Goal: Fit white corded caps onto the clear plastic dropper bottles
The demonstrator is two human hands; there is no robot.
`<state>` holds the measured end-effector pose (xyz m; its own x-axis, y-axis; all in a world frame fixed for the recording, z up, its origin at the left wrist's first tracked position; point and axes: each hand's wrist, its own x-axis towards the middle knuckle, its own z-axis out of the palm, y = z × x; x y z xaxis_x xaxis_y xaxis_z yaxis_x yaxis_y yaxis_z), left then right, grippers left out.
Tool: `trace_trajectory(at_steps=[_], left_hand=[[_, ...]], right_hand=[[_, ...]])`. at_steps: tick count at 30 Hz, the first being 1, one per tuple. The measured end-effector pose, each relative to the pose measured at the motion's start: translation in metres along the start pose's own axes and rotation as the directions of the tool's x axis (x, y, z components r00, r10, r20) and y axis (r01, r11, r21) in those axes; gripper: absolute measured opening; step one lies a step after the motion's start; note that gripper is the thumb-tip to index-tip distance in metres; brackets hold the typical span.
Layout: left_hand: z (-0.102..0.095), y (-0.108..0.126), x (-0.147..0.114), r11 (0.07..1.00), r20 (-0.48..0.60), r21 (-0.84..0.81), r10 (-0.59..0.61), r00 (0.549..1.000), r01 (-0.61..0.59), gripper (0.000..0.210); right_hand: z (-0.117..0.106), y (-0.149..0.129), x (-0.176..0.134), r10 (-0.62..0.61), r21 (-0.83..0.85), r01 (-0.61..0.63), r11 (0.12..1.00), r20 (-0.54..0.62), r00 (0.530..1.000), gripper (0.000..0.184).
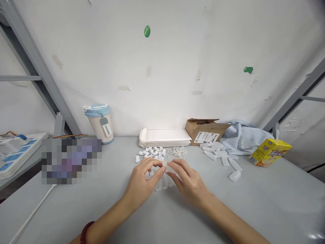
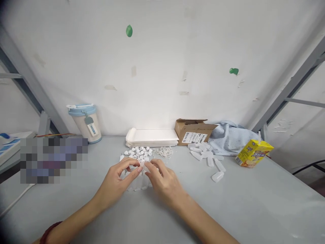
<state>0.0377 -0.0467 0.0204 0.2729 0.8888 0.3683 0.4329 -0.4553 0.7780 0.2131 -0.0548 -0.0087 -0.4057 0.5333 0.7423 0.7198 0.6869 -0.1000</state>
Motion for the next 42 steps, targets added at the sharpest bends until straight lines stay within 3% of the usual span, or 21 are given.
trace_trajectory(at_steps=[17, 23, 26, 30, 34, 38, 42], left_hand=[[0.002, -0.004, 0.005, 0.997, 0.114, -0.079, 0.016, 0.993, -0.007, 0.019], [0.007, -0.006, 0.001, 1.0, 0.056, 0.0, 0.023, 0.998, -0.023, 0.023], [0.01, -0.009, 0.0, 0.991, 0.011, 0.094, 0.093, 0.996, -0.093, 0.021], [0.016, -0.01, 0.002, 0.9, 0.009, 0.288, 0.338, 0.941, -0.326, 0.024], [0.028, -0.001, 0.015, 0.739, 0.176, 0.415, 0.507, 0.844, -0.53, 0.035], [0.047, 0.012, 0.035, 0.68, 0.269, 0.487, 0.48, 0.835, -0.548, 0.036], [0.062, 0.017, 0.051, 0.698, 0.257, 0.504, 0.441, 0.86, -0.509, 0.023]], right_hand=[[0.003, -0.002, -0.002, 0.088, 0.24, -0.09, 0.967, 0.019, 0.996, 0.041], [0.003, 0.005, -0.002, 0.175, 0.236, -0.177, 0.956, 0.028, 0.984, 0.03], [-0.002, 0.013, 0.001, 0.254, 0.197, -0.255, 0.947, 0.03, 0.967, 0.02], [-0.01, 0.024, 0.005, 0.398, 0.175, -0.399, 0.9, 0.042, 0.916, 0.014], [-0.013, 0.031, 0.008, 0.549, 0.234, -0.553, 0.8, 0.091, 0.831, 0.018], [-0.013, 0.036, 0.01, 0.663, 0.291, -0.67, 0.683, 0.138, 0.735, 0.019], [-0.014, 0.043, 0.012, 0.729, 0.34, -0.73, 0.593, 0.157, 0.666, 0.018]])
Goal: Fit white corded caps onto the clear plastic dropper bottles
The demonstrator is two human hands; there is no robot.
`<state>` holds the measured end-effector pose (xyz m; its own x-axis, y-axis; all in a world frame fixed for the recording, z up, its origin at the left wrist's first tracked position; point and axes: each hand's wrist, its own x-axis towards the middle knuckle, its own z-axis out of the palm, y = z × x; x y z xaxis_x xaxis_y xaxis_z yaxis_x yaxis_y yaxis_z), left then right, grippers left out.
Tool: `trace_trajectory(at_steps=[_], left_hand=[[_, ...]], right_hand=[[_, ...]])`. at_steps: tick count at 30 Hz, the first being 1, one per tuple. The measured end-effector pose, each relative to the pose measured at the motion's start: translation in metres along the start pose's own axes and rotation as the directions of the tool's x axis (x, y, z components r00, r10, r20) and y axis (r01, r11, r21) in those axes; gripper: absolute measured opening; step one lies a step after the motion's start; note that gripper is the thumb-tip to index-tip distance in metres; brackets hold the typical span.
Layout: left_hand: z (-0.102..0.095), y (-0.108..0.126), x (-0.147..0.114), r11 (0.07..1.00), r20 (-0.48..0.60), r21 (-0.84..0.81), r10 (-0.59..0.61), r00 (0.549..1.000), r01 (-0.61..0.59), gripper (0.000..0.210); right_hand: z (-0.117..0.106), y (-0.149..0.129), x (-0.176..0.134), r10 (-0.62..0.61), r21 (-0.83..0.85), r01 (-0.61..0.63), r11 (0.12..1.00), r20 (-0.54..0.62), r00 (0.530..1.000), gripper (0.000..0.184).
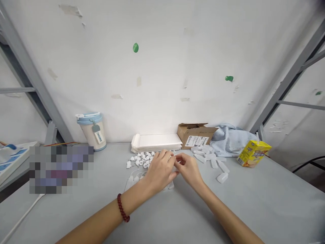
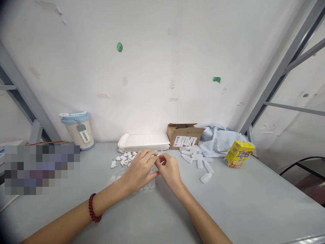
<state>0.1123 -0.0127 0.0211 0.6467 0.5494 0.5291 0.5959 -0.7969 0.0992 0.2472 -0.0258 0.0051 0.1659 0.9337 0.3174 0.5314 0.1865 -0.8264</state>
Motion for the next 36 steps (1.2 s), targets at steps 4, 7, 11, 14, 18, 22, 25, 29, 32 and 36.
trace_trajectory(at_steps=[4, 7, 11, 14, 18, 22, 25, 29, 32, 36], left_hand=[[0.004, -0.002, 0.008, 0.987, 0.03, -0.138, -0.079, 0.996, 0.082, 0.02], [0.007, -0.002, 0.007, 0.955, 0.09, -0.252, -0.139, 0.986, 0.158, 0.022], [0.01, 0.002, 0.002, 0.929, 0.168, -0.3, -0.172, 0.971, 0.217, 0.028], [0.009, 0.006, -0.001, 0.939, 0.218, -0.272, -0.154, 0.964, 0.211, 0.023], [0.004, 0.008, -0.002, 0.949, 0.275, -0.241, -0.132, 0.952, 0.201, 0.017], [0.001, 0.006, -0.005, 0.959, 0.344, -0.219, -0.095, 0.934, 0.178, 0.017], [0.002, 0.004, -0.007, 0.967, 0.382, -0.207, -0.062, 0.922, 0.15, 0.023], [0.0, 0.003, -0.009, 0.972, 0.417, -0.184, -0.057, 0.907, 0.146, 0.029], [-0.003, 0.004, -0.008, 0.974, 0.439, -0.174, -0.057, 0.897, 0.147, 0.027], [-0.001, 0.005, -0.008, 0.976, 0.436, -0.168, -0.054, 0.899, 0.14, 0.025]], right_hand=[[-0.012, 0.001, 0.007, 0.041, 0.021, -0.044, 0.999, 0.1, 0.994, 0.021], [-0.026, 0.001, 0.011, 0.076, 0.027, -0.088, 0.996, 0.304, 0.95, 0.021], [-0.038, 0.004, 0.014, 0.119, 0.023, -0.145, 0.989, 0.455, 0.882, 0.018], [-0.038, 0.008, 0.015, 0.144, 0.011, -0.172, 0.985, 0.495, 0.857, 0.015], [-0.037, 0.01, 0.015, 0.17, -0.005, -0.201, 0.98, 0.553, 0.815, 0.015], [-0.037, 0.012, 0.015, 0.196, -0.02, -0.23, 0.973, 0.601, 0.775, 0.012], [-0.036, 0.016, 0.016, 0.212, -0.029, -0.248, 0.968, 0.622, 0.754, 0.011], [-0.033, 0.02, 0.017, 0.212, -0.021, -0.257, 0.966, 0.634, 0.744, 0.012], [-0.033, 0.022, 0.017, 0.204, -0.009, -0.257, 0.966, 0.638, 0.743, 0.011], [-0.033, 0.023, 0.017, 0.195, -0.003, -0.254, 0.967, 0.65, 0.734, 0.013]])
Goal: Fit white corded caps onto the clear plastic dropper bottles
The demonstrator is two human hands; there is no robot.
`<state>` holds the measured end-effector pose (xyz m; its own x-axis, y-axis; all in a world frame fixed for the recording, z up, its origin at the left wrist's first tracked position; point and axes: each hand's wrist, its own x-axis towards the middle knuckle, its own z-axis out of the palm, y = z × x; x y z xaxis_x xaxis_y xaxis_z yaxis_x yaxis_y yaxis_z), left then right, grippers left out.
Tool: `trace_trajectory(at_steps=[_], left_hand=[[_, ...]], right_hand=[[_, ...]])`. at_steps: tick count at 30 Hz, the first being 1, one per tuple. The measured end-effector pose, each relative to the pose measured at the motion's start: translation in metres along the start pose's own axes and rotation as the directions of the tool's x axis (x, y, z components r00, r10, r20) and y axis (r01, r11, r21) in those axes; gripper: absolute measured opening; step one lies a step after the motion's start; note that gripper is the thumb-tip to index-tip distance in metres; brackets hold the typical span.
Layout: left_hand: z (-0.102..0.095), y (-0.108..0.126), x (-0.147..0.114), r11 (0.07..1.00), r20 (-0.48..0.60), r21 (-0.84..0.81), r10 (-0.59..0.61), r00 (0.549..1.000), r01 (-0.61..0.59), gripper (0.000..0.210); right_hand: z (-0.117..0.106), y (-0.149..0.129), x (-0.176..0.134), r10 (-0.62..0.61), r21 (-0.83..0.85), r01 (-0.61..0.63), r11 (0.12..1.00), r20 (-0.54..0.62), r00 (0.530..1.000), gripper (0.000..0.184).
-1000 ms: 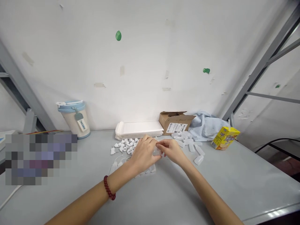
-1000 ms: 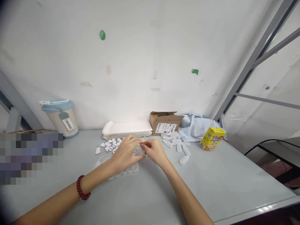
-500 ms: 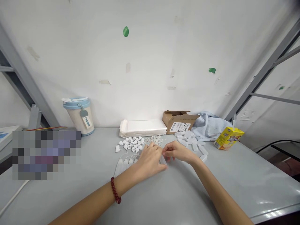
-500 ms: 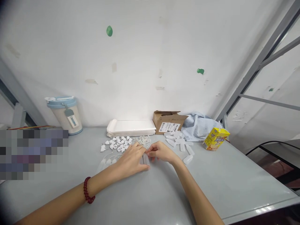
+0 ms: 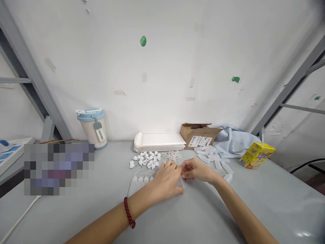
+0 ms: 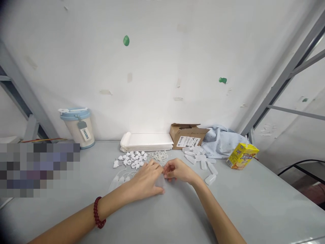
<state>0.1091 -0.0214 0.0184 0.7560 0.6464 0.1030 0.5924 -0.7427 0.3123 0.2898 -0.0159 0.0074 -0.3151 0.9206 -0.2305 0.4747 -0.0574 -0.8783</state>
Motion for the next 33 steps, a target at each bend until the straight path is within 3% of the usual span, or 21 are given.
trace_trajectory(at_steps=[3, 7, 12, 14, 17, 21, 28, 33], left_hand=[[0.002, -0.002, 0.001, 1.0, -0.007, 0.004, 0.005, 1.0, -0.005, 0.023], [-0.006, -0.01, 0.006, 0.998, -0.02, -0.061, 0.016, 1.0, -0.017, 0.035], [-0.028, -0.04, 0.018, 0.986, -0.119, -0.124, -0.126, 0.985, 0.111, 0.027], [-0.032, -0.052, 0.021, 0.984, -0.138, -0.117, -0.15, 0.979, 0.134, 0.029], [-0.03, -0.064, 0.022, 0.986, -0.151, -0.091, -0.153, 0.977, 0.141, 0.03], [-0.019, -0.068, 0.024, 0.995, -0.139, -0.044, -0.093, 0.986, 0.088, 0.031], [-0.01, -0.069, 0.026, 0.999, -0.09, 0.015, -0.037, 0.995, 0.039, 0.036], [-0.011, -0.069, 0.024, 0.997, -0.086, 0.042, -0.062, 0.994, 0.065, 0.035]], right_hand=[[-0.001, 0.0, -0.001, 0.003, -0.008, -0.002, 1.0, 0.014, 1.0, 0.015], [-0.003, -0.002, -0.002, 0.019, -0.06, -0.02, 0.998, -0.01, 1.0, 0.016], [-0.007, -0.004, 0.0, 0.043, -0.206, -0.078, 0.975, -0.172, 0.984, 0.01], [-0.012, -0.001, 0.001, 0.034, -0.294, -0.124, 0.948, -0.295, 0.955, 0.009], [-0.022, 0.005, 0.001, -0.004, -0.421, -0.231, 0.877, -0.487, 0.873, 0.013], [-0.037, 0.014, 0.0, -0.037, -0.52, -0.402, 0.753, -0.644, 0.764, 0.019], [-0.052, 0.021, -0.008, -0.073, -0.577, -0.553, 0.601, -0.729, 0.681, 0.026], [-0.06, 0.027, -0.009, -0.087, -0.591, -0.561, 0.58, -0.729, 0.678, 0.03]])
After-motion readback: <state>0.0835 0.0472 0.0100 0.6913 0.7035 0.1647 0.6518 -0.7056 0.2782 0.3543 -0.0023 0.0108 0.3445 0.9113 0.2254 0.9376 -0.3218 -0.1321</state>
